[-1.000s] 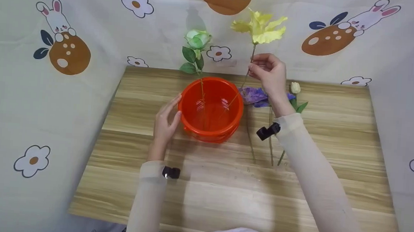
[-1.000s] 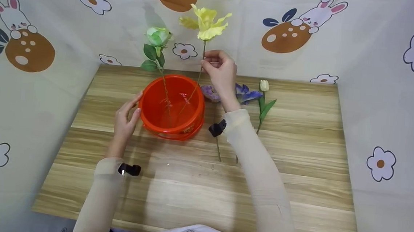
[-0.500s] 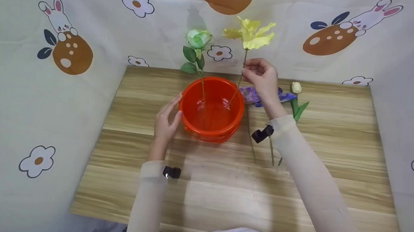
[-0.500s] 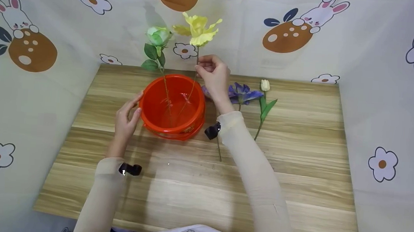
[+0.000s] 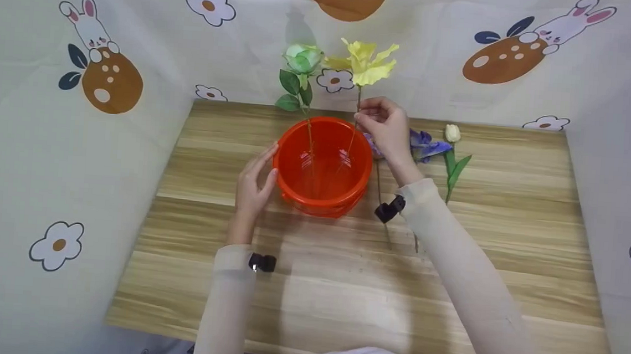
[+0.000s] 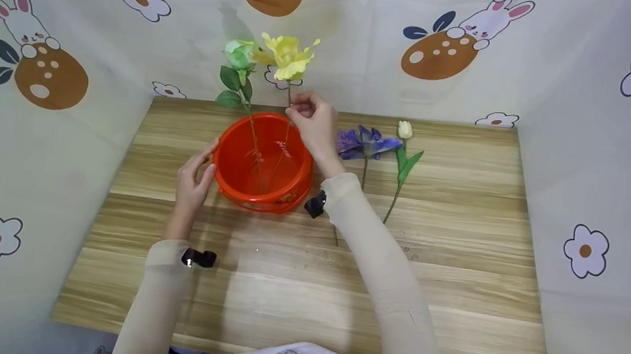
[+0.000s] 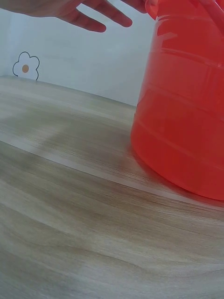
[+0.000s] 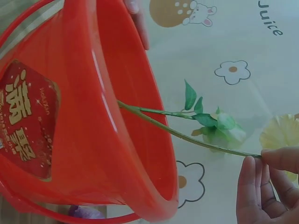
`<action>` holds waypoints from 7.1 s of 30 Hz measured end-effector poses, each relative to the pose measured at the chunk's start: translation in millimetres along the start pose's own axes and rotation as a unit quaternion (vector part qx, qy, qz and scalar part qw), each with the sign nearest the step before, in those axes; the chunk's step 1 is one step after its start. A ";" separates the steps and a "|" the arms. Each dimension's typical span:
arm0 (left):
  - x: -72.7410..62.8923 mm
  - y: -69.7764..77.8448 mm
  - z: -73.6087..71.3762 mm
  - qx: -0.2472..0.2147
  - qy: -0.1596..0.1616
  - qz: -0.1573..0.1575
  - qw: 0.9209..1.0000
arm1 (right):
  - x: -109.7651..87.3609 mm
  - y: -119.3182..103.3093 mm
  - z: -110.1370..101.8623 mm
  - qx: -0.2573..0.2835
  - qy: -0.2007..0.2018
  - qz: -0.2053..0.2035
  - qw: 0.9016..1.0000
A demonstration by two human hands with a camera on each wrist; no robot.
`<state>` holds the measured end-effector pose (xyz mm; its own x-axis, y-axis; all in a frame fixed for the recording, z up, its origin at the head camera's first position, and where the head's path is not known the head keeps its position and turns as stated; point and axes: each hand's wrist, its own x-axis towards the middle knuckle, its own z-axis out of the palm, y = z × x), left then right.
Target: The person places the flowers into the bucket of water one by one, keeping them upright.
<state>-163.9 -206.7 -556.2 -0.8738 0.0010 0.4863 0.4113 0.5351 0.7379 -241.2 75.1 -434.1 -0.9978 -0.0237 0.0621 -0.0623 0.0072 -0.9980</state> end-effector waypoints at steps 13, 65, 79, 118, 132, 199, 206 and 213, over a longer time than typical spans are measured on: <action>0.0 -0.1 0.0 0.002 -0.001 -0.002 1.000 | -6.1 12.1 15.2 -0.061 -0.033 0.002 0.998; -1.4 1.7 1.0 -0.013 0.010 -0.006 1.000 | -1.3 30.2 61.1 -0.462 -0.051 0.024 0.885; 2.6 40.2 -5.0 -0.039 0.008 -0.010 0.999 | 0.0 37.5 66.8 -0.476 -0.044 0.022 0.878; 0.5 30.0 -1.0 -0.040 0.026 -0.008 0.999 | -15.3 20.4 43.6 -0.383 -0.097 0.041 0.918; 0.5 31.9 -2.2 -0.038 0.020 -0.016 0.999 | -19.5 7.9 25.8 -0.302 -0.079 0.047 0.949; -0.8 27.6 2.3 -0.059 0.027 -0.009 0.998 | -77.3 97.9 -136.4 -0.163 0.117 0.037 0.979; 1.0 41.9 -2.8 -0.051 0.028 -0.008 0.998 | -84.6 111.6 -152.6 -0.137 0.132 0.060 0.980; 0.5 40.7 -1.9 -0.042 0.032 -0.005 0.999 | -88.5 126.4 -162.2 -0.154 0.141 0.072 0.975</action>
<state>-147.1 -186.5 -525.0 -0.8602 -0.0593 0.5065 0.4263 0.4614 0.7781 -164.5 240.3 -564.3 -0.9609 0.2746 -0.0360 0.1185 0.2904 -0.9495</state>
